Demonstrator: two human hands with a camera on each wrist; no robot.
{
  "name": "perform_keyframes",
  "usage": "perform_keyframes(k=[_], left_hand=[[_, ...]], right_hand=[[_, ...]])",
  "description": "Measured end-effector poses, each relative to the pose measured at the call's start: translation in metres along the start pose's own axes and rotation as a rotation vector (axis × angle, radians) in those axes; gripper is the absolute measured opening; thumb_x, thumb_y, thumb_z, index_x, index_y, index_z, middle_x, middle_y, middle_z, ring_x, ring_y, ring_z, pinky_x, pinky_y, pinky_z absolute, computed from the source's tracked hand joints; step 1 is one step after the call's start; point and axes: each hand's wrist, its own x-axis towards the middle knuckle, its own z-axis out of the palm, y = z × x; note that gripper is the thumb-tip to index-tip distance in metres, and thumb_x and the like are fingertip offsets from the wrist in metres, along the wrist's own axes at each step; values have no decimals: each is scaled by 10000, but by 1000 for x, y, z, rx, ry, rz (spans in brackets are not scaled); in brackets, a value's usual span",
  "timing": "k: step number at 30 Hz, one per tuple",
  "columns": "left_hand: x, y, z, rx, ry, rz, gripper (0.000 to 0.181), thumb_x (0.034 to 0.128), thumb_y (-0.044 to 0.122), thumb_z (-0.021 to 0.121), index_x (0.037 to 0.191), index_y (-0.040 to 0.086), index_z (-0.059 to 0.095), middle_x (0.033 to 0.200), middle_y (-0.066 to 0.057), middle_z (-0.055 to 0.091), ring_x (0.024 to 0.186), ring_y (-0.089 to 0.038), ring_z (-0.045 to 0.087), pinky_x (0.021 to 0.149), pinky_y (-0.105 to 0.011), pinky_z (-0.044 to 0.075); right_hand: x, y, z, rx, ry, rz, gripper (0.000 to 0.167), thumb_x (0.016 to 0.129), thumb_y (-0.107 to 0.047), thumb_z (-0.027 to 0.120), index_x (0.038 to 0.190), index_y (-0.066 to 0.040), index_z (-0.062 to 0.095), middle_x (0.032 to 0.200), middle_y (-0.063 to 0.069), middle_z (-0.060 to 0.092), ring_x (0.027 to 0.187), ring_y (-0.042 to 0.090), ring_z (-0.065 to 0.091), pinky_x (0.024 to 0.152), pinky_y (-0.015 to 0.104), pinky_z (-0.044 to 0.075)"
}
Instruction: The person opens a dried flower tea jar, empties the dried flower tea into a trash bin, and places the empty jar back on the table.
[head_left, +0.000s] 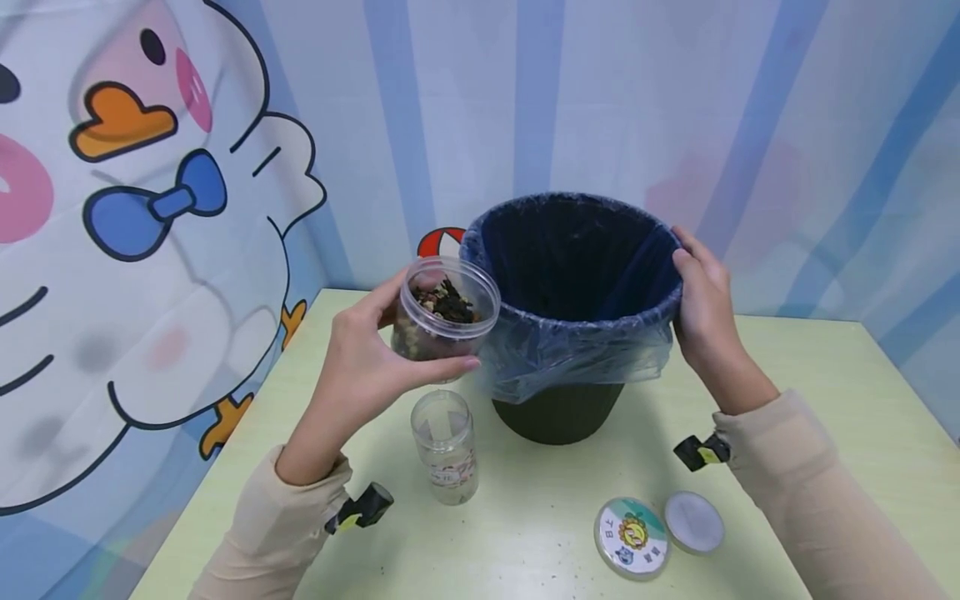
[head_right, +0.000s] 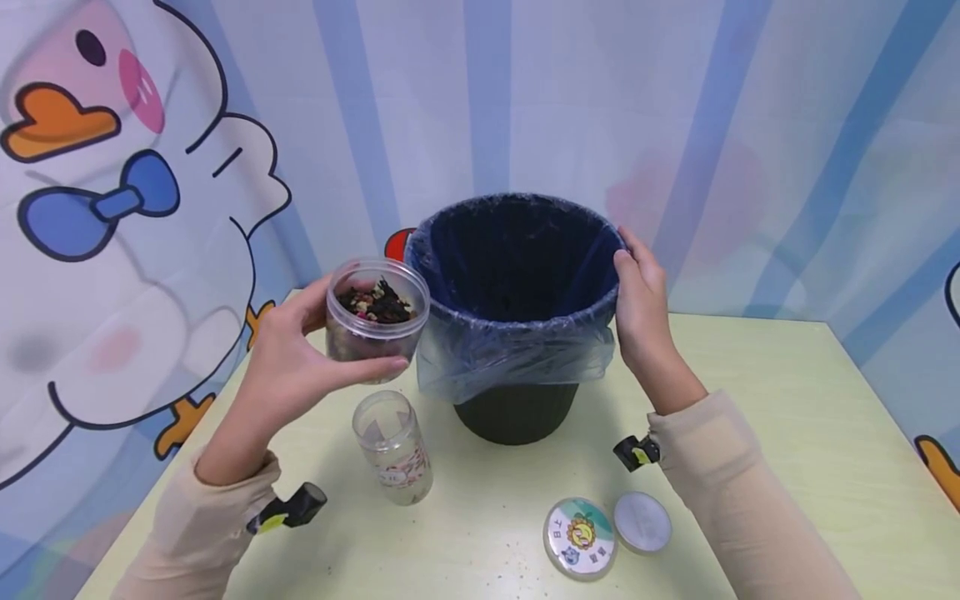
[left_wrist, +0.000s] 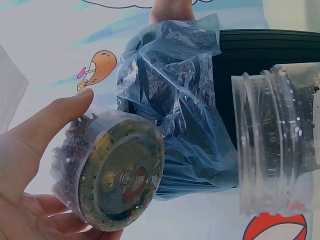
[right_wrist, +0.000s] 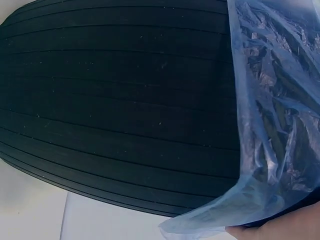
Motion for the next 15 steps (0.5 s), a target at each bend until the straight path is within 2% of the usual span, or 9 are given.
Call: perform_keyframes(k=[5, 12, 15], left_hand=[[4, 2, -1, 9, 20, 2, 1044, 617, 338, 966, 1507, 164, 448, 1320, 44, 612, 1128, -162, 592, 925, -405, 501], [18, 7, -5, -12, 65, 90, 954, 608, 273, 975, 1441, 161, 523, 1261, 32, 642, 1108, -142, 598, 913, -394, 495], [24, 9, -8, 3, 71, 103, 915, 612, 267, 972, 1412, 138, 548, 1240, 24, 647, 1091, -142, 601, 898, -395, 498]], right_hand=[[0, 1, -2, -51, 5, -15, 528, 1077, -232, 274, 1582, -79, 239, 1661, 53, 91, 1506, 155, 21, 1201, 331, 34], [0, 3, -3, -107, 11, -38, 527, 1074, -234, 276, 1577, -79, 257, 1658, 60, 116, 1507, 169, 37, 1202, 353, 29], [0, 3, -3, -138, 2, -49, 530, 1077, -246, 270, 1577, -73, 251, 1657, 68, 118, 1509, 183, 41, 1203, 365, 33]])
